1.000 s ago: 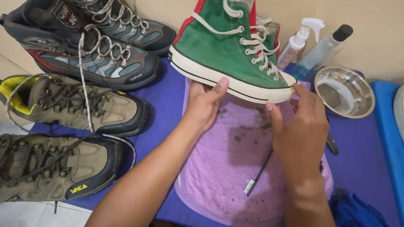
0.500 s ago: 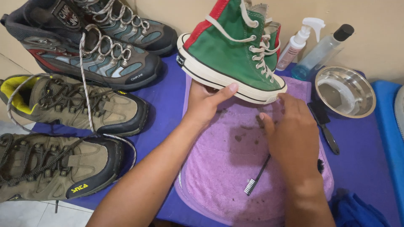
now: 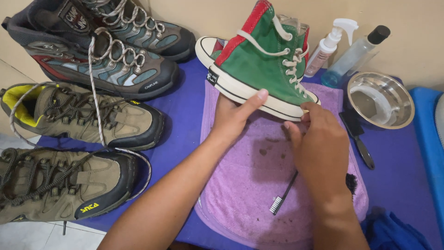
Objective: Cleaning a green high-top sneaker using a brush, cloth, and a small scraping tool to remove dirt from the upper, midsole, and outsole.
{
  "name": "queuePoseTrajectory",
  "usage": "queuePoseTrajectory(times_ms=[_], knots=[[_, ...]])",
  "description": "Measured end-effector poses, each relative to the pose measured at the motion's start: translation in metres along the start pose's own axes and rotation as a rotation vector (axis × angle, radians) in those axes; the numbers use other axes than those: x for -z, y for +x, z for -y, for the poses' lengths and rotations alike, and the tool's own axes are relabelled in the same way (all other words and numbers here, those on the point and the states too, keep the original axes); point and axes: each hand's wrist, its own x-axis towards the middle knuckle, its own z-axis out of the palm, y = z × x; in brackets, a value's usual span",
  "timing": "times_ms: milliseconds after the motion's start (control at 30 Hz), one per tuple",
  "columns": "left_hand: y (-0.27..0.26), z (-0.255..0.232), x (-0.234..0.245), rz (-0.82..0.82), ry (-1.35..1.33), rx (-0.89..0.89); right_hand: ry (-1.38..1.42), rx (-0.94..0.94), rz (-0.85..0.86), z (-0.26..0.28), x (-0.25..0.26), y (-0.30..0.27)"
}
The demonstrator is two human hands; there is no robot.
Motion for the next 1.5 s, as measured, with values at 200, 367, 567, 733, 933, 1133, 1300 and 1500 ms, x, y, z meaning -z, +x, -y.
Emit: queuePoseTrajectory(times_ms=[200, 367, 567, 733, 933, 1133, 1300, 1500], knots=[[0.006, 0.003, 0.011, 0.056, -0.017, 0.049, -0.07, 0.009, -0.041, -0.002, 0.0, -0.002], [0.012, 0.007, 0.013, 0.055, 0.095, -0.052, -0.046, 0.015, 0.003, 0.001, 0.0, -0.001], [0.009, -0.002, 0.003, -0.125, 0.039, 0.011, 0.008, 0.038, -0.025, 0.0, 0.011, 0.0], [0.009, -0.026, -0.006, -0.318, -0.3, 0.317, 0.271, -0.222, 0.007, -0.02, 0.042, 0.01], [0.009, -0.039, -0.012, -0.411, -0.488, 0.453, 0.555, -0.664, 0.153, -0.029, 0.06, 0.025], [0.002, -0.018, -0.01, -0.225, -0.416, 0.574, 0.951, -0.583, 0.3, -0.046, 0.037, 0.028], [0.01, -0.004, 0.006, 0.119, -0.56, 0.483, 0.997, -0.542, 0.142, -0.074, 0.025, 0.026], [0.015, -0.006, 0.006, 0.016, -0.37, 0.196, 0.969, -0.547, 0.101, -0.084, 0.012, 0.026]])
